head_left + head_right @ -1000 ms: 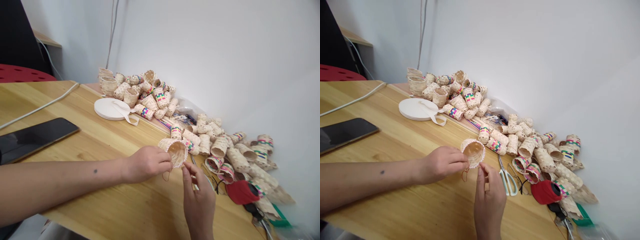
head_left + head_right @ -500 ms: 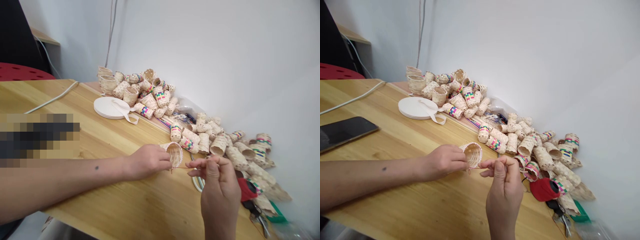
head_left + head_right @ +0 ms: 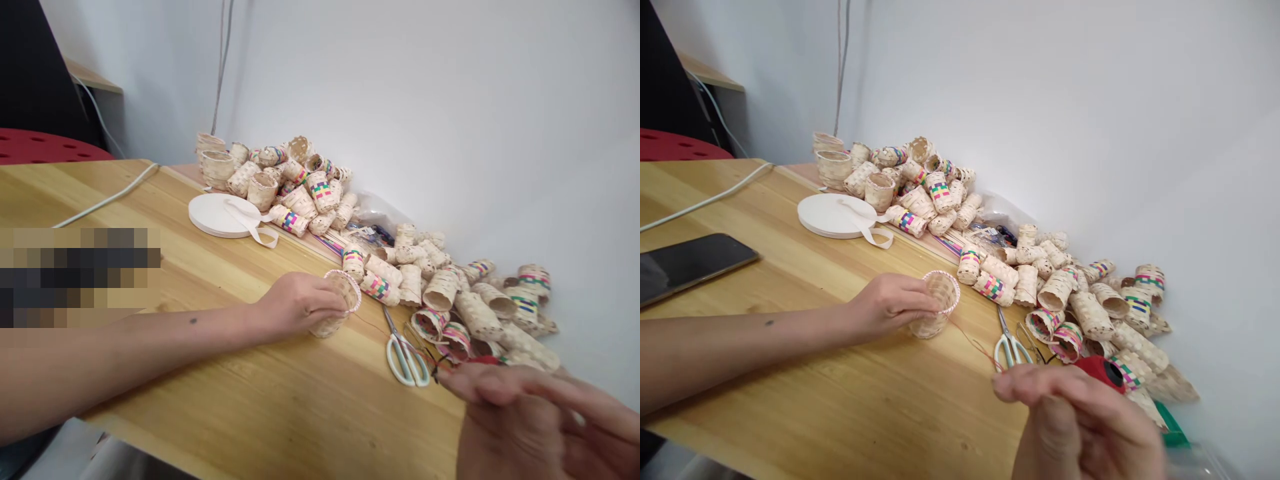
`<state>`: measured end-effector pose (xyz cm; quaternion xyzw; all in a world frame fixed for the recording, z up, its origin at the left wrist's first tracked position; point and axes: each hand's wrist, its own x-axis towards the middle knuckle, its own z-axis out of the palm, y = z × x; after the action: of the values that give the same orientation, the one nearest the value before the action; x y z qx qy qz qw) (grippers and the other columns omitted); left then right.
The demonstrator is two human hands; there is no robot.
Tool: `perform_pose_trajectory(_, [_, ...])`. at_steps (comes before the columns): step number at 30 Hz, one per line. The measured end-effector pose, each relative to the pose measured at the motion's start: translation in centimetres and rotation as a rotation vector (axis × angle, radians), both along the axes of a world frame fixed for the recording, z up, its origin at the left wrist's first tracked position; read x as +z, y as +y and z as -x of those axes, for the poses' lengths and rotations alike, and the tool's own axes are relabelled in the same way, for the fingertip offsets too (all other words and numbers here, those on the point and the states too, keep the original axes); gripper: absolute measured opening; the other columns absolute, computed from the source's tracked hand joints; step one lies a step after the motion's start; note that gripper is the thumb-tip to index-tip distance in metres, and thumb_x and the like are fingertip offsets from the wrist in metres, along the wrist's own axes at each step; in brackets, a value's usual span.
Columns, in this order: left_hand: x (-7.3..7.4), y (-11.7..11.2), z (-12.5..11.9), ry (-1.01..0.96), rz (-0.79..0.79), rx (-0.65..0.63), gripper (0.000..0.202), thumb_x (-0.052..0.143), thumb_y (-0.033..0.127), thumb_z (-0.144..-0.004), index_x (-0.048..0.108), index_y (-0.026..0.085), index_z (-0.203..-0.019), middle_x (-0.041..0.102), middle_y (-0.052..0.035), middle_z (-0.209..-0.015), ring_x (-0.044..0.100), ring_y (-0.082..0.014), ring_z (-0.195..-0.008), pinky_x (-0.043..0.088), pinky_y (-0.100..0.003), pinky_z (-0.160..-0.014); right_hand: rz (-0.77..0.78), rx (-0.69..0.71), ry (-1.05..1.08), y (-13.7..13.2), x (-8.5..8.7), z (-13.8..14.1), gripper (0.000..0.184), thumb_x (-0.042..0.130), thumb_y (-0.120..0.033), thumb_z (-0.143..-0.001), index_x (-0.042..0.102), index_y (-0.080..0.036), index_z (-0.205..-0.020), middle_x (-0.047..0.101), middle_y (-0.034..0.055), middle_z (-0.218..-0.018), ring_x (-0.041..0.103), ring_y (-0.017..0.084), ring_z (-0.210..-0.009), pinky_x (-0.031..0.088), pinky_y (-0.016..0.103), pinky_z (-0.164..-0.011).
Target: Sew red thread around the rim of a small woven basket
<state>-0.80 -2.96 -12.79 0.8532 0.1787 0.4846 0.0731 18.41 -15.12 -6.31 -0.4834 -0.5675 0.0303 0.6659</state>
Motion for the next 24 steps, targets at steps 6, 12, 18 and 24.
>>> perform_pose_trajectory(6, [0.0,-0.1,-0.3,-0.069,0.149,-0.014,0.018,0.059,0.016,-0.086,0.066,0.015,-0.103,0.070,-0.0038,-0.096,0.064,-0.0120,-0.085,0.046,-0.020,-0.076,0.373,0.056,-0.329,2.6,-4.2,1.0,0.015,0.055,-0.034,-0.089,0.063,-0.022,-0.092,0.068,0.0015,-0.079,0.064,0.017,-0.071,0.049,0.028,-0.064])
perform_pose_trajectory(12, [-0.1,-0.1,-0.4,-0.050,0.233,-0.015,0.011,0.058,0.014,-0.085,0.066,0.016,-0.094,0.070,-0.0006,-0.090,0.063,-0.0112,-0.080,0.045,-0.019,-0.074,0.360,0.113,-0.506,4.8,-6.4,0.9,0.020,0.048,-0.033,-0.092,0.063,-0.021,-0.089,0.065,0.0035,-0.085,0.058,0.019,-0.079,0.046,0.029,-0.066])
perform_pose_trajectory(18, [-0.1,-0.2,-0.3,-0.023,0.237,-0.006,0.009,0.058,0.015,-0.086,0.066,0.016,-0.090,0.069,0.0009,-0.084,0.061,-0.0101,-0.075,0.043,-0.018,-0.069,0.427,0.089,-0.476,4.7,-6.3,1.4,0.020,0.047,-0.034,-0.093,0.063,-0.021,-0.092,0.064,0.0039,-0.088,0.057,0.019,-0.081,0.044,0.030,-0.069])
perform_pose_trajectory(24, [-0.3,-0.2,-0.3,-0.001,0.232,0.005,0.010,0.057,0.017,-0.088,0.065,0.016,-0.090,0.068,0.0010,-0.084,0.060,-0.0100,-0.076,0.043,-0.019,-0.069,0.470,0.102,-0.440,4.8,-6.6,1.2,0.022,0.046,-0.036,-0.093,0.063,-0.021,-0.093,0.065,0.0035,-0.090,0.058,0.020,-0.082,0.043,0.030,-0.069])
